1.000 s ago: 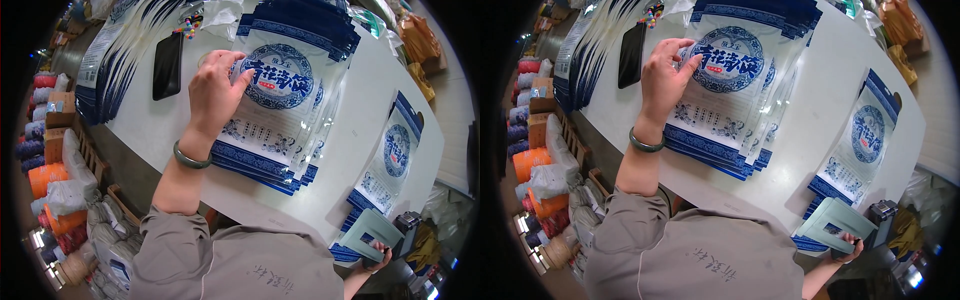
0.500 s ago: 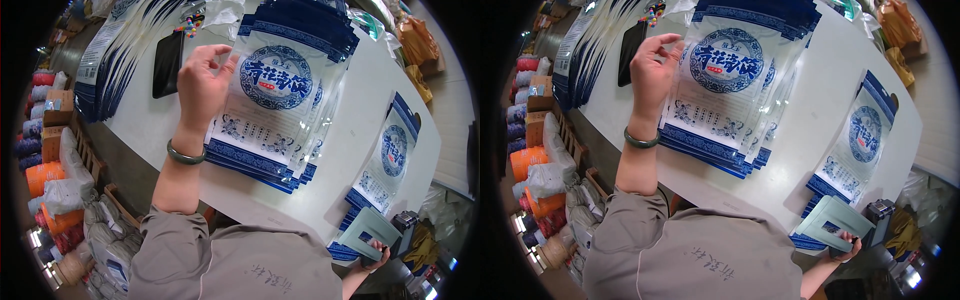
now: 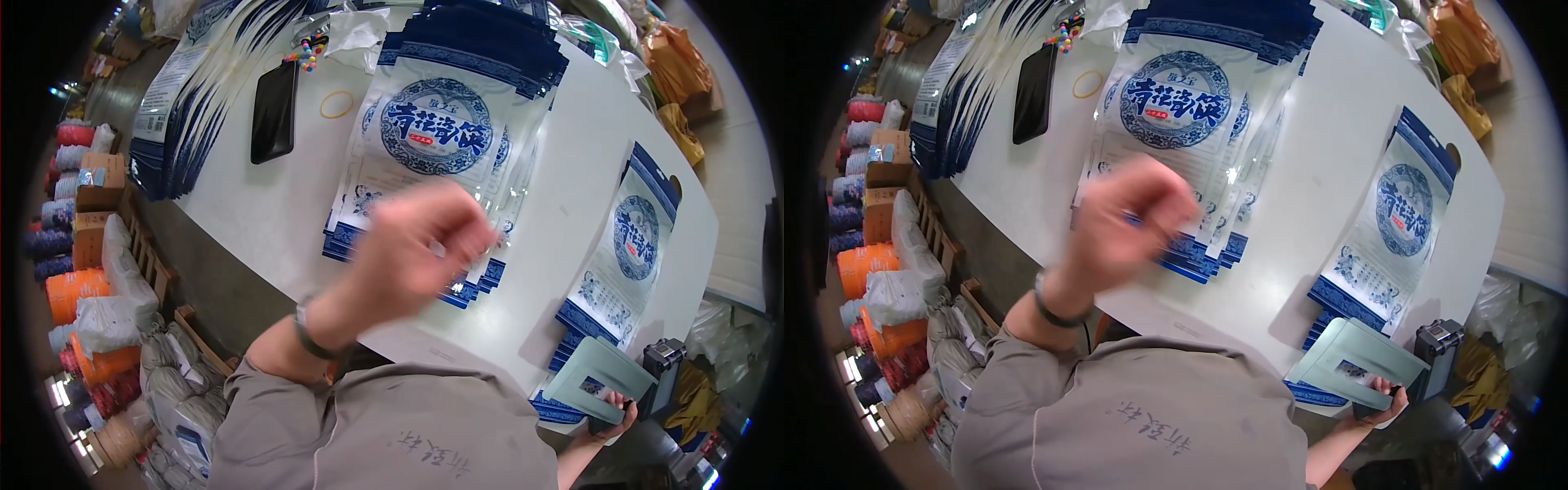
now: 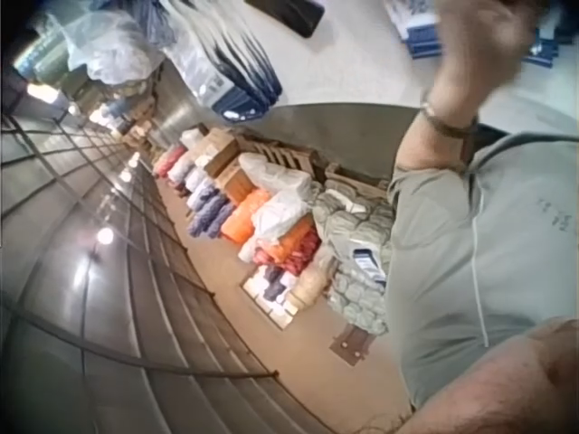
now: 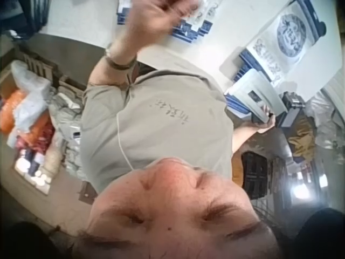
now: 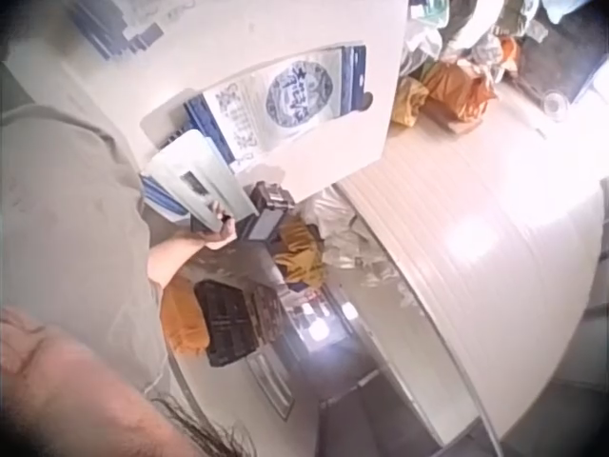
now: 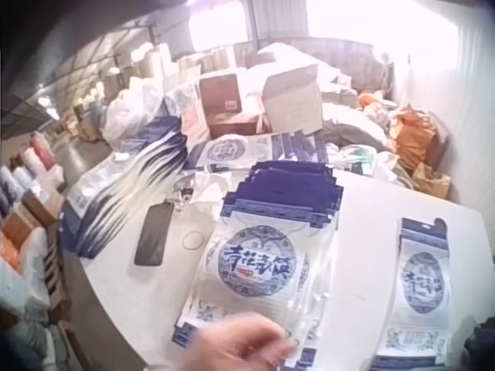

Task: Printing information onto plastic packaging bags using a handheld inkjet printer and a metal guide stencil.

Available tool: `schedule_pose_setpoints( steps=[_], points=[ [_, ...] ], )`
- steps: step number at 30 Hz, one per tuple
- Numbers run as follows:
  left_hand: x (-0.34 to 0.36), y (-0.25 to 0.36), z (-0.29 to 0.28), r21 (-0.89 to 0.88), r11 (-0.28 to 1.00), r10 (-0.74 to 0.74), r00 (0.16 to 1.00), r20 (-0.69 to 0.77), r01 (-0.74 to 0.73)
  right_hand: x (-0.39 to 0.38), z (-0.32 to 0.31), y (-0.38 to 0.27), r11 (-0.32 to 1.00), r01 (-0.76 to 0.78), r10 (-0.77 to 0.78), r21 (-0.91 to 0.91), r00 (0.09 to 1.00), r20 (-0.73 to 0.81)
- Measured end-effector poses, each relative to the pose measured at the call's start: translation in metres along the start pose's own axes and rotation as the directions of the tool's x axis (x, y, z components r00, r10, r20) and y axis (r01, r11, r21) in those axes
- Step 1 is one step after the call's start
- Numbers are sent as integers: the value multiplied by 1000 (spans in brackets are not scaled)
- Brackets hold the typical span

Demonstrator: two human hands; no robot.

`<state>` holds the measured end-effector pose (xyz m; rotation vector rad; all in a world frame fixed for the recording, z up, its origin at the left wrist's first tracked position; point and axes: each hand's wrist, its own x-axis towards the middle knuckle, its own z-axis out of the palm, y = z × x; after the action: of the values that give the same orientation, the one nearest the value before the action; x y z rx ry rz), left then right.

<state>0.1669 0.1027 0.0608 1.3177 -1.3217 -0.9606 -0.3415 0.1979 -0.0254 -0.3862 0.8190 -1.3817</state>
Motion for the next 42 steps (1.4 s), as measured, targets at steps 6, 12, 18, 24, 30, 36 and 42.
schedule_pose_setpoints(
  steps=[6, 12, 18, 24, 30, 36, 42],
  points=[
    [-21, 1, 102, 65, 993, -116, 865, 489, 97, -4, 18, 7, 998, 48, -51, -42, 996, -68],
    [-17, 9, 141, 171, 982, -173, 743, 646, 79, -6, 32, 29, 970, 120, -171, -213, 956, -238],
    [-7, 15, 160, 297, 952, -256, 710, 656, 69, 1, 55, 30, 984, 67, -120, -162, 930, -348],
    [40, -3, 149, 198, 977, -179, 829, 529, 84, 6, 45, 23, 994, 106, -109, -39, 992, -61],
    [53, -31, 149, 344, 939, -127, 929, 348, -1, 9, 43, 20, 986, 150, -149, 69, 989, -23],
    [27, -29, 188, 197, 975, -168, 926, 339, 104, 10, 47, 22, 969, 148, -148, 196, 989, -15],
    [49, -28, 189, 190, 978, -142, 937, 320, 83, 10, 45, 23, 965, 140, -144, 219, 990, 1]
  ],
)
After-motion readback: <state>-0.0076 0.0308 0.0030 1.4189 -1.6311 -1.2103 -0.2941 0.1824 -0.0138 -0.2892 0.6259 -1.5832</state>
